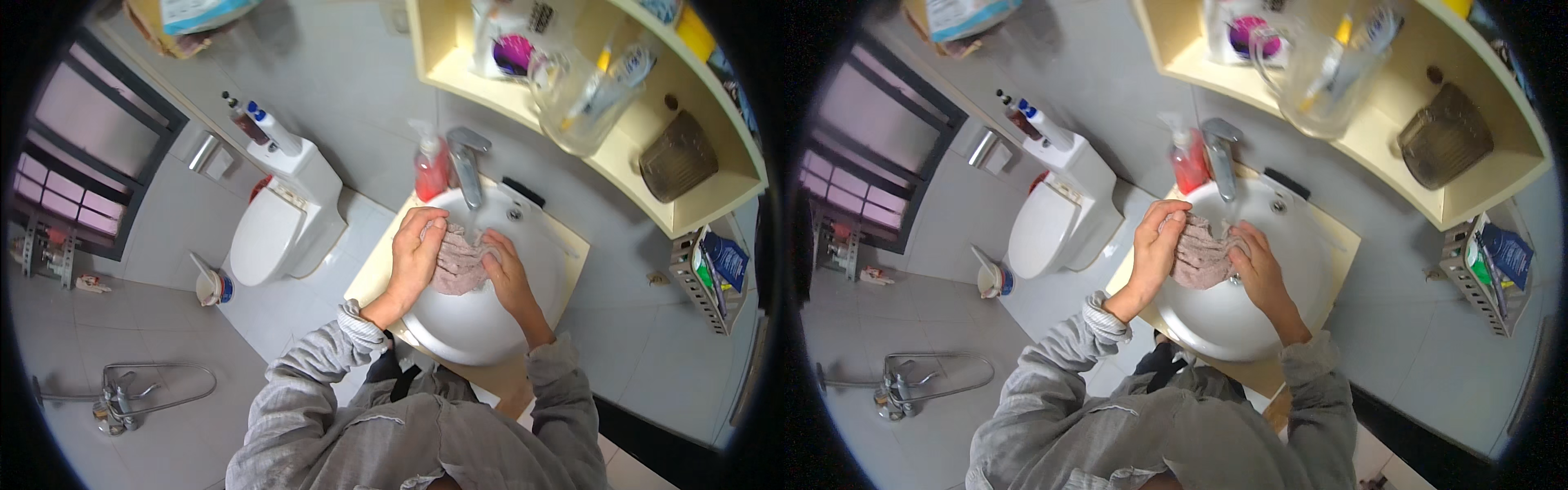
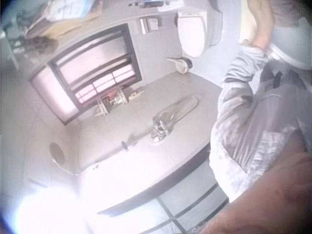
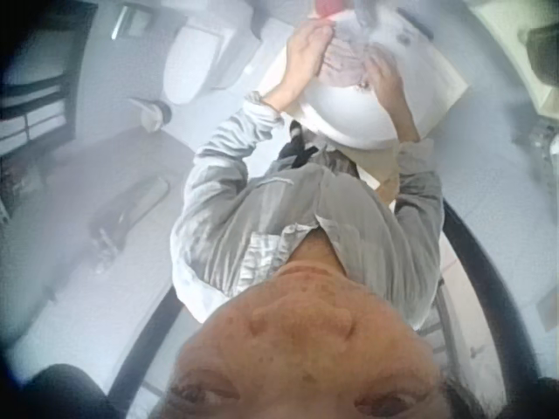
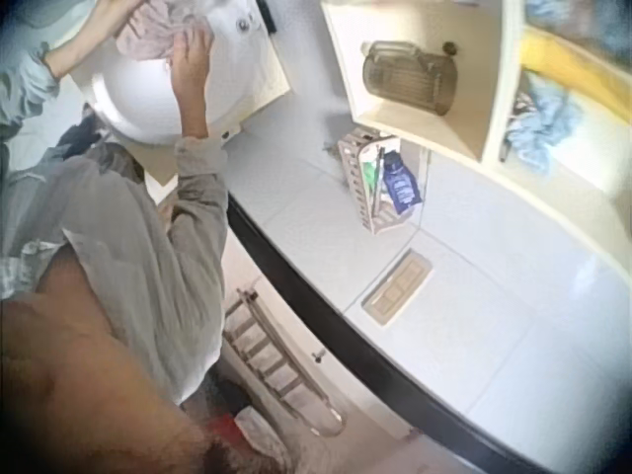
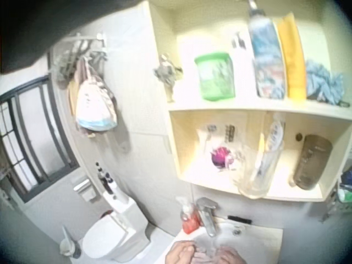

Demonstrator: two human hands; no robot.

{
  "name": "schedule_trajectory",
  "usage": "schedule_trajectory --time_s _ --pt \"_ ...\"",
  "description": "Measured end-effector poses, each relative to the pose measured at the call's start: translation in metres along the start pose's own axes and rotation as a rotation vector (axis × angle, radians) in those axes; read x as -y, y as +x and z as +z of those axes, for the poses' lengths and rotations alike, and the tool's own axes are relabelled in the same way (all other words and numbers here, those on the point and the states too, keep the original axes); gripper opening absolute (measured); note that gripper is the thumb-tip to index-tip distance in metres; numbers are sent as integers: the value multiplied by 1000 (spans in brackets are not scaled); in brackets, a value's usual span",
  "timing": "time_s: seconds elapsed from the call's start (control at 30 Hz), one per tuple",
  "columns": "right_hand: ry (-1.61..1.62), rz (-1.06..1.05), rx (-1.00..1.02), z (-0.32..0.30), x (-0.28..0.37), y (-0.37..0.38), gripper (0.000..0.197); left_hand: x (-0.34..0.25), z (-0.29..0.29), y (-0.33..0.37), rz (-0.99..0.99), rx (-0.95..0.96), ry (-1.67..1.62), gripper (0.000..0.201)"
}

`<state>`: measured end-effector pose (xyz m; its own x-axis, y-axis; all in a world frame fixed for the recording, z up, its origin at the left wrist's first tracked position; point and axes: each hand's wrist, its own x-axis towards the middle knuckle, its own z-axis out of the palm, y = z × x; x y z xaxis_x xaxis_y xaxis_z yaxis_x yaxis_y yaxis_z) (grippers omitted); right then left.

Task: The person rinses and wrings out a cloth in a sink, then uses it to wipe down bathroom tiles, a window frame, a wall, and the top and inner rim of a toilet before returning to the sink to rinse the cloth again.

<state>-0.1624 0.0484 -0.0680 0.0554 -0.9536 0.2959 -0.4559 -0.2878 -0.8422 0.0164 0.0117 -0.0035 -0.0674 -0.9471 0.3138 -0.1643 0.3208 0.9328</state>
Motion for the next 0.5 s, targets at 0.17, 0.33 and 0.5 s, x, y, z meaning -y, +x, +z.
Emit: schedule_trajectory --time_s 0.17,0.33,0.5 --pt "-295 -184 -124 18 98 38 53 7 -80 27 46 -139 60 30" --pt "-311 -378 -85 99 153 85 57 35 -203 43 -241 -353 -337 36" --pt "310 41 55 208 169 121 32 83 -296 36 -433 -373 -3 39"
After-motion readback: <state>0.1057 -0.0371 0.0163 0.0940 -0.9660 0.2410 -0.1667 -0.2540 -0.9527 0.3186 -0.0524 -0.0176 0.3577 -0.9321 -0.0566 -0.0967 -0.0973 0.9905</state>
